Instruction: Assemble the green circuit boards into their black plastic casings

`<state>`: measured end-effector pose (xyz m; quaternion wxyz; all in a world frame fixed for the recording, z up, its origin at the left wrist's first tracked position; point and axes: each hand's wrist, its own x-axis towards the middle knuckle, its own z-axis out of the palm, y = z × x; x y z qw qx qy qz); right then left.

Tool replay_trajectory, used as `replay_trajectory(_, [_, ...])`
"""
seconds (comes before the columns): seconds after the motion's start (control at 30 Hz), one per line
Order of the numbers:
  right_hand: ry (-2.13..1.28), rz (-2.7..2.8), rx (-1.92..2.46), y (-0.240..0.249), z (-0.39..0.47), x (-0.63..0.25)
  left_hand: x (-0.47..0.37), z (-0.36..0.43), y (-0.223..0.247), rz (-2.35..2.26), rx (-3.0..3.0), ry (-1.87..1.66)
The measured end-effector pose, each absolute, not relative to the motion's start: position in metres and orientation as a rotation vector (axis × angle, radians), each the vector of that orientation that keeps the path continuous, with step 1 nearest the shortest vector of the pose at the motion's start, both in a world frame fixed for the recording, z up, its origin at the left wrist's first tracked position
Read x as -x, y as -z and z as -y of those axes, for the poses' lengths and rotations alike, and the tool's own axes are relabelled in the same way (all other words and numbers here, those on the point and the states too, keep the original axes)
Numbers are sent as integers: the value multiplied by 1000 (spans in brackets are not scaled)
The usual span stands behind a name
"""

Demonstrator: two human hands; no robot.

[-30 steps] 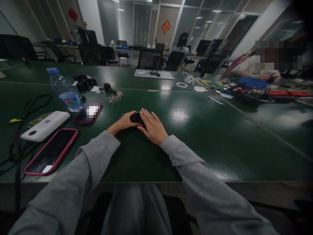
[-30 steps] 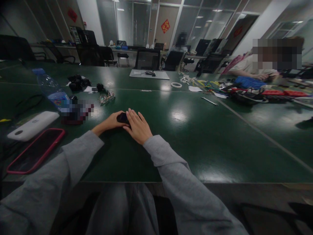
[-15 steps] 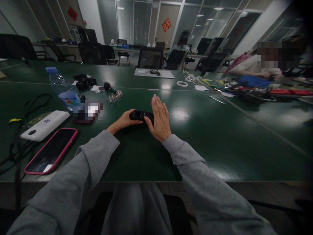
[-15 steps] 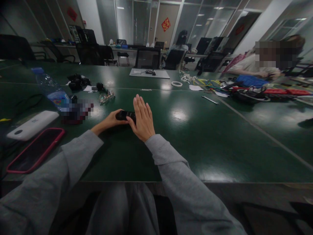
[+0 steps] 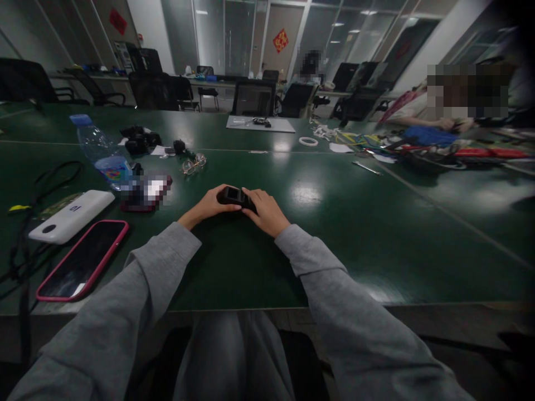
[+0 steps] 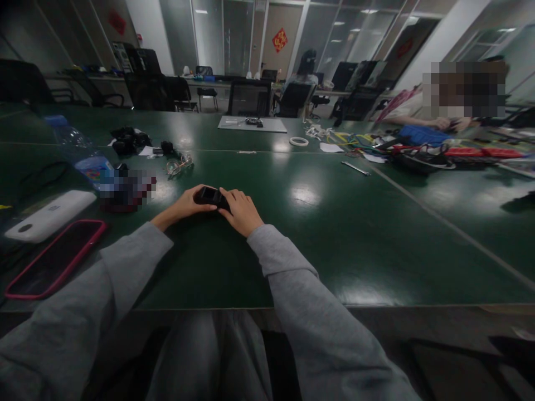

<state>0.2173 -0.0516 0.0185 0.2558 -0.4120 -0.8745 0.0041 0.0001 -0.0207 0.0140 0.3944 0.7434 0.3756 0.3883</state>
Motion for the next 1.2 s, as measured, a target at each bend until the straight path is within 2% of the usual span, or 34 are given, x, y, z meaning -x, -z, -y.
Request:
replay_trajectory(0.17, [33, 2008, 1033, -26, 47, -222, 0, 18, -10, -888, -1800, -1026])
replay_trajectory(0.33, [106, 1542, 1198, -28, 32, -242, 6, 14, -8, -895, -1818, -909])
replay_trajectory(0.57, [-66, 1675, 1352, 1, 14, -248, 13, 12, -10, -907, -1834, -871])
replay_trajectory(0.8, [-171, 1907, 1301, -4, 26, -240, 27, -5, 1, -884, -1767, -936])
replay_trajectory(0.93, [-264, 1987, 1189, -9, 31, -237, 37, -15, 8, -1059, -1711, -1087])
replay_trajectory(1.2, [-43, 1937, 1331, 4, 21, -242, 34, -13, 6, -1074, -1697, -1053])
